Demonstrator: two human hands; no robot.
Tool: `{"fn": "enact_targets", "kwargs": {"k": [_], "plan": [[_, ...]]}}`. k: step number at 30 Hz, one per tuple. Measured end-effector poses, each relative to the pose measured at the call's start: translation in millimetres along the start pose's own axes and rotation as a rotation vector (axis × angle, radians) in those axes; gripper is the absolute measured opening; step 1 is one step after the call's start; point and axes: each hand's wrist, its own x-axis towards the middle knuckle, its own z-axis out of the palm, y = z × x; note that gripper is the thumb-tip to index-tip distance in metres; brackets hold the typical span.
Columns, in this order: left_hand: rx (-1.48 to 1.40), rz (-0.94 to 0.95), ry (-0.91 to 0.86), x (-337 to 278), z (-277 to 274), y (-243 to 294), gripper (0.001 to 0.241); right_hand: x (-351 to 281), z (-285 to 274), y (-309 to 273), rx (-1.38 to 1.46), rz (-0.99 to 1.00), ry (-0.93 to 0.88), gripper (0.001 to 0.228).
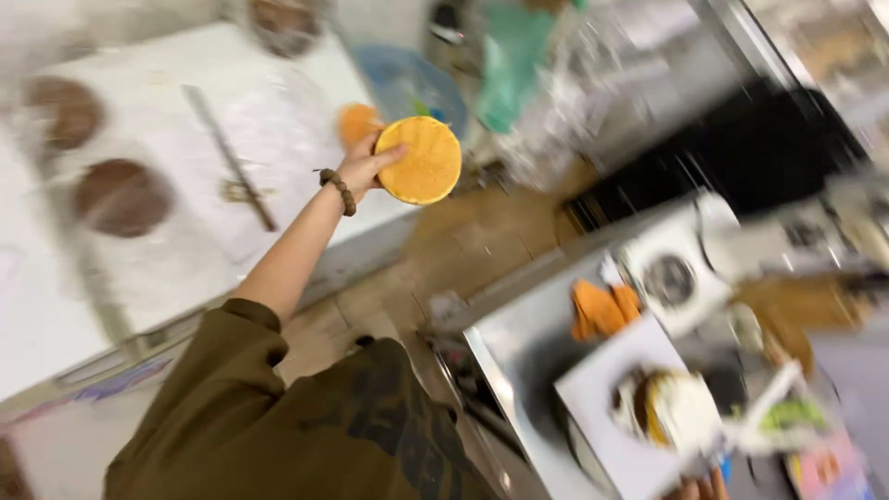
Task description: The person spreads white cream over a chocolate cake layer on a paper board using a spatula, then places a second layer on top. They unwrap plastic-wrapped cake layers, trim a yellow sponge layer with a knife, and stack it onto the cream-covered cake, adding more cream between layers.
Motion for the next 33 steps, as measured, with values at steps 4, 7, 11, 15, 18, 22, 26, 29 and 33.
{"fn": "enact_targets", "kwargs": {"k": [4,7,11,15,18,22,26,29,33], "plan": [[0.161,-0.131,-0.128,-3,112,-69,0.057,-170,132,-76,-0.202,-0.418,0.396,0.043],[0.202,-0.137,-0.374,-17,211,-127,0.057,-207,87,-71,-0.105,-0.43,0.48,0.036],[0.308,-0.25,-0.626,-37,360,-188,0.056,-239,29,-49,-0.13,-0.372,0.606,0.036],[0.375,-0.167,-0.929,-33,458,-257,0.055,-265,13,-41,-0.038,-0.316,0.656,0.037],[0.642,0.024,-1.016,-36,499,-269,0.049,-268,9,-55,-0.085,-0.282,0.653,0.038],[1.227,0.286,-1.038,-38,515,-264,0.053,-270,8,-47,-0.125,-0.221,0.657,0.039],[1.285,0.505,-0.915,-47,519,-272,0.054,-261,17,-44,-0.061,-0.162,0.717,0.038],[1.239,0.505,-0.87,-53,515,-290,0.058,-243,26,-22,0.043,-0.222,0.655,0.037],[1.235,0.543,-0.898,-62,516,-311,0.056,-189,62,8,0.486,-0.073,0.408,0.021]]}}
